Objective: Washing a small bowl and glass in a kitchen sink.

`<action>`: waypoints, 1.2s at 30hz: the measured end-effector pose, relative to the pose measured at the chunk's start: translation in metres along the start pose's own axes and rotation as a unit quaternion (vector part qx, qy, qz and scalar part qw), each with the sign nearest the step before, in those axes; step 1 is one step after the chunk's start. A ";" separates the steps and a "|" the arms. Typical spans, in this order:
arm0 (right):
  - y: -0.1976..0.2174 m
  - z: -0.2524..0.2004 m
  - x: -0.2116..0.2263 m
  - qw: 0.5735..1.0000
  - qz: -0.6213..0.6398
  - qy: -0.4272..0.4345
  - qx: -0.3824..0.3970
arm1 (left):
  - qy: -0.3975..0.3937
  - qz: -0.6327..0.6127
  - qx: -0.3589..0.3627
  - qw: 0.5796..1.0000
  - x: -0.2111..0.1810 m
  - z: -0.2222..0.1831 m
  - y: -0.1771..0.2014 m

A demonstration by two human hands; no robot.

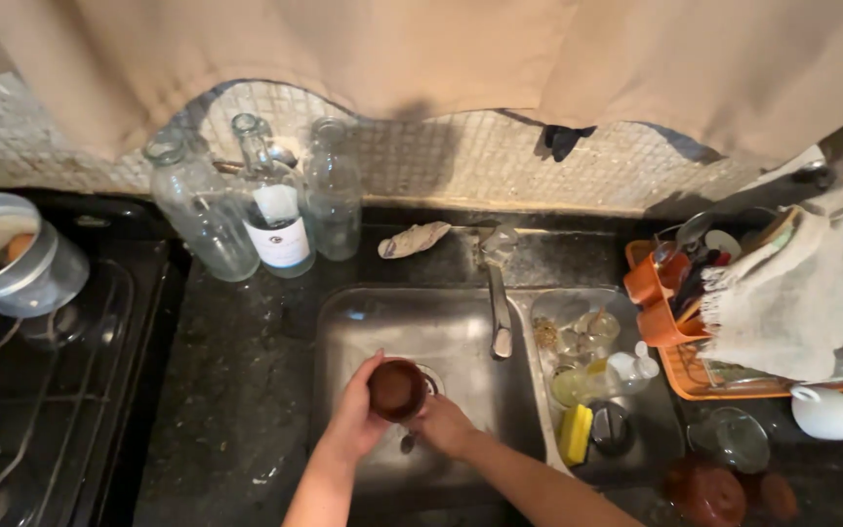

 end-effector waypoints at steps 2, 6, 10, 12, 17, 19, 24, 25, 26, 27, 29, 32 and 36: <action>-0.017 0.010 -0.022 0.993 -0.111 -0.043 0.026 | 0.040 0.001 0.013 0.999 0.002 -0.015 -0.014; -0.005 0.007 -0.019 0.992 -0.128 -0.017 0.005 | 0.052 0.006 0.044 0.998 0.001 -0.028 -0.029; 0.017 -0.002 -0.034 0.982 -0.190 0.015 -0.004 | 0.042 0.007 0.103 0.994 0.001 -0.037 -0.039; 0.021 -0.008 -0.066 0.974 -0.225 0.009 0.008 | 0.055 0.009 0.127 0.990 0.002 -0.040 -0.044; 0.019 0.015 -0.098 0.894 -0.400 0.160 -0.126 | 0.065 -0.001 0.118 0.991 0.006 -0.017 -0.025; 0.007 0.026 -0.094 0.902 -0.387 0.147 -0.125 | 0.047 -0.012 0.126 0.991 -0.010 -0.034 -0.018; -0.025 0.054 -0.057 0.936 -0.317 0.130 -0.077 | 0.001 -0.032 0.100 0.994 -0.033 -0.051 -0.004; -0.033 0.061 -0.055 0.925 -0.363 0.092 -0.058 | 0.003 -0.031 0.082 0.996 -0.032 -0.054 -0.001; -0.042 0.066 -0.053 0.911 -0.407 0.054 -0.038 | 0.006 -0.029 0.063 0.998 -0.031 -0.057 0.002; -0.047 0.069 -0.049 0.911 -0.407 0.060 -0.033 | 0.001 -0.033 0.058 0.998 -0.031 -0.058 0.004; -0.048 0.073 -0.049 0.917 -0.393 -0.039 -0.045 | 0.006 -0.029 0.046 0.998 -0.029 -0.060 0.006; -0.041 0.065 -0.042 0.923 -0.376 -0.015 -0.085 | 0.019 -0.048 0.035 0.998 -0.024 -0.063 0.006; 0.017 0.017 -0.029 0.960 -0.132 -0.011 -0.247 | 0.051 -0.066 0.053 0.995 -0.007 -0.038 0.006</action>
Point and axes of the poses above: each hand's wrist, its own z-axis towards the middle knuckle, its own y-axis out of the back of the hand, x = y × z, the point moved 5 cm from there along z, towards the middle knuckle, and after that the axes turned 5 degrees about -x, right-handed, at the moved point
